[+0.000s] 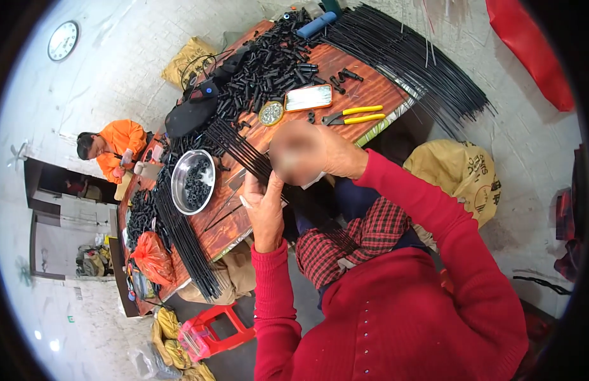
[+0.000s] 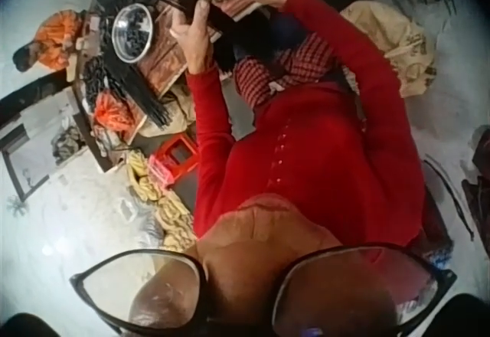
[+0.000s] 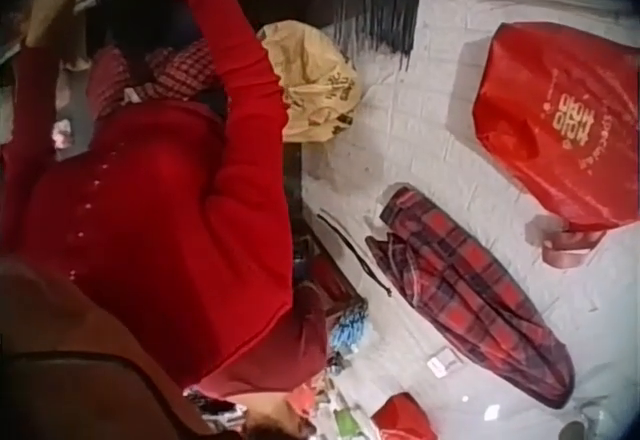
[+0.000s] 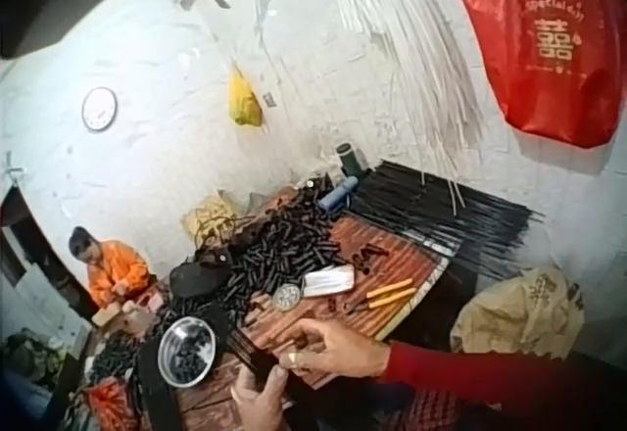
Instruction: The person is assembling black rods into circular bases using pliers on a factory workbench.
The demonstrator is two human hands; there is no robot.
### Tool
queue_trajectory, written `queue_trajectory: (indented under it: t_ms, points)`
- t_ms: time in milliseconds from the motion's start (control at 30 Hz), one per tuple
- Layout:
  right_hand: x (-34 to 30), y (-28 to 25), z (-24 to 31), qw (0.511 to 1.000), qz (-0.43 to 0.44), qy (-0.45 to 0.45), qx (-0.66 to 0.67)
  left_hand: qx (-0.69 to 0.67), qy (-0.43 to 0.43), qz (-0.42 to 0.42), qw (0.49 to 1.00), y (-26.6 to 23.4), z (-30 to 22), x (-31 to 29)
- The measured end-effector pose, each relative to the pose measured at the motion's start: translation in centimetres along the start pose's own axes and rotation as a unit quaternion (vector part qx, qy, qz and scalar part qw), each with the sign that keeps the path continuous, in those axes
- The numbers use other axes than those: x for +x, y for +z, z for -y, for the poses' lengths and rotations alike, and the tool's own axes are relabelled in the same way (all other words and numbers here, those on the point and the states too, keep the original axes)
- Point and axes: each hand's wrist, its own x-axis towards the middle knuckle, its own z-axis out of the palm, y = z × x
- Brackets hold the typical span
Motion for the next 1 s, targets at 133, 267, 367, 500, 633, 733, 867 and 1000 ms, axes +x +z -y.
queue_trajectory:
  t_ms: [133, 267, 367, 500, 633, 733, 867, 1000]
  points:
    - [0.0, 0.5, -0.4, 1.000, -0.024, -0.007, -0.002, -0.016, 0.021, -0.004, 1.000, 1.0, -0.7, -0.2]
    - [0.3, 1.0, -0.8, 0.997, -0.038, -0.056, 0.022, -0.017, 0.014, 0.009, 1.000, 0.7, -0.5, -0.4]
    - [0.4, 1.0, -0.7, 0.997, -0.050, -0.056, 0.032, -0.009, 0.021, 0.013, 1.000, 1.0, -0.8, -0.5]
    - [0.1, 1.0, -0.3, 0.996, -0.063, -0.056, -0.002, -0.008, 0.029, 0.020, 0.999, 1.2, -0.8, -0.5]
    - [0.3, 1.4, -0.3, 0.996, -0.080, -0.033, -0.012, -0.047, 0.010, -0.016, 0.999, 0.2, -0.5, -0.3]
    - [0.2, 1.6, -0.3, 0.995, -0.092, -0.030, -0.031, -0.085, -0.017, -0.032, 0.996, -0.5, -0.1, -0.1]
    - [0.3, 1.8, -0.2, 0.990, -0.104, -0.056, -0.075, -0.093, -0.021, -0.064, 0.993, 0.1, -0.3, 0.5]
    - [0.4, 2.2, -0.4, 0.990, -0.103, -0.045, -0.086, -0.101, -0.010, -0.062, 0.993, 0.1, -0.4, 1.0]
